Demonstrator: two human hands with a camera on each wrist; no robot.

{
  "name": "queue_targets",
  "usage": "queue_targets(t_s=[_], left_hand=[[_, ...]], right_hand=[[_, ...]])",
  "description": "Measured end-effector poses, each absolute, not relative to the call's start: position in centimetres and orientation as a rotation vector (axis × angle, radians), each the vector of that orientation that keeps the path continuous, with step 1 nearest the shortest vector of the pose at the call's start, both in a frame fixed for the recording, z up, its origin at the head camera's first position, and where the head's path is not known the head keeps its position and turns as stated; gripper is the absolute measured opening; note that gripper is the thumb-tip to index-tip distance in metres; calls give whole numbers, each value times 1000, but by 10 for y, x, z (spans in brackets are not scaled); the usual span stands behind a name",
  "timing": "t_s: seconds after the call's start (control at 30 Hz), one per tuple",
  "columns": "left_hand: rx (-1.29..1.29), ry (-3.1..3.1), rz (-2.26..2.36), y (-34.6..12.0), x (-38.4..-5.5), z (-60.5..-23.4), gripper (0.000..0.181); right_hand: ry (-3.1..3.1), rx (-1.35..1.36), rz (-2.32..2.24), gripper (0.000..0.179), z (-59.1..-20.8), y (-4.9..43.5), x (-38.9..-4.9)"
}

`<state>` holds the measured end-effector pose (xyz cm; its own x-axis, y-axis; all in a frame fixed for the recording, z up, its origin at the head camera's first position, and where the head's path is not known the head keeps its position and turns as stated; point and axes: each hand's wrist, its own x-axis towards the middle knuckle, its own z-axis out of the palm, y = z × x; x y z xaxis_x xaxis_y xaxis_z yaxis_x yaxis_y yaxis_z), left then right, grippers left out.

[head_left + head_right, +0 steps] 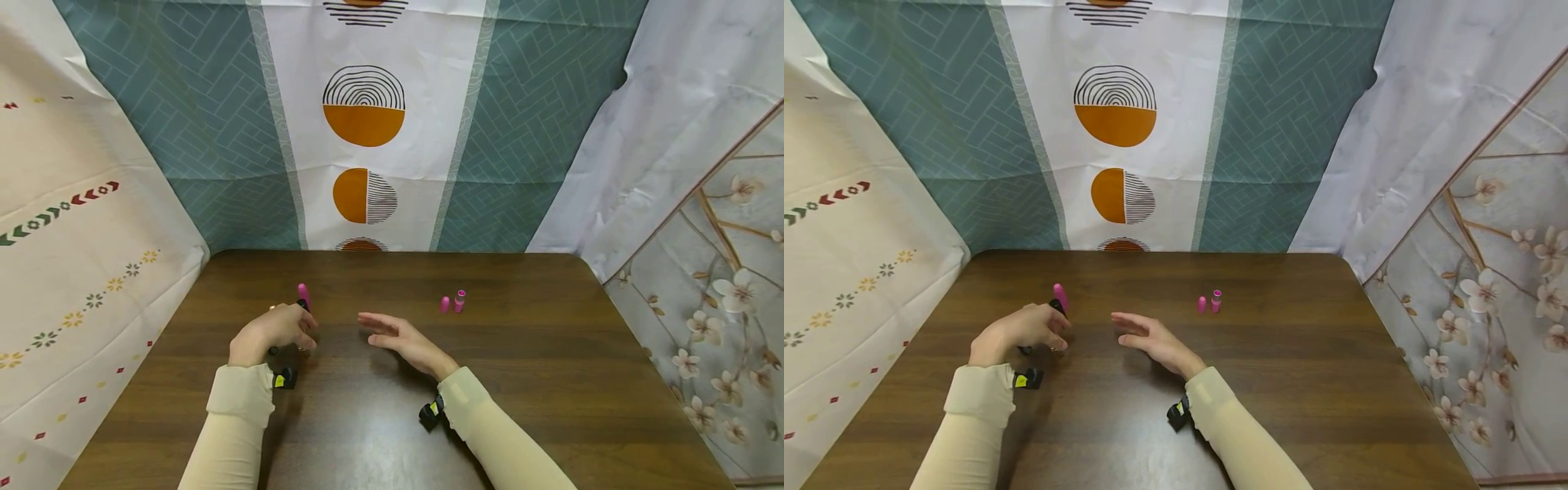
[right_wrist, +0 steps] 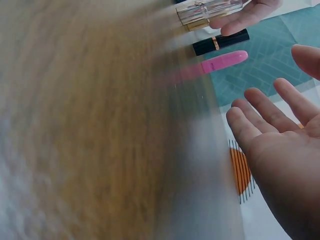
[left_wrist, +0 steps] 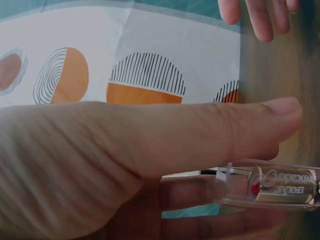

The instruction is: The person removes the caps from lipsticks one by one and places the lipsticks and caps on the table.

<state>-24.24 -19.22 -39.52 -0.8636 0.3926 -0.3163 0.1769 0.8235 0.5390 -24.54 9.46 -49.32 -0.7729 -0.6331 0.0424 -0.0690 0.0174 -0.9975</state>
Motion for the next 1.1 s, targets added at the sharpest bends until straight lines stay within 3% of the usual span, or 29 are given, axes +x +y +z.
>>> queue_targets(t_s=[0.63,1.1], left_hand=[[435,2633,727,-191,-241,-398,25],[565,2610,764,-179,-247,-397,24]], right_hand=[[1813,-713,-1829,57,-495,83,-241],[1755,-682,-1848,56,-498,76,-242]])
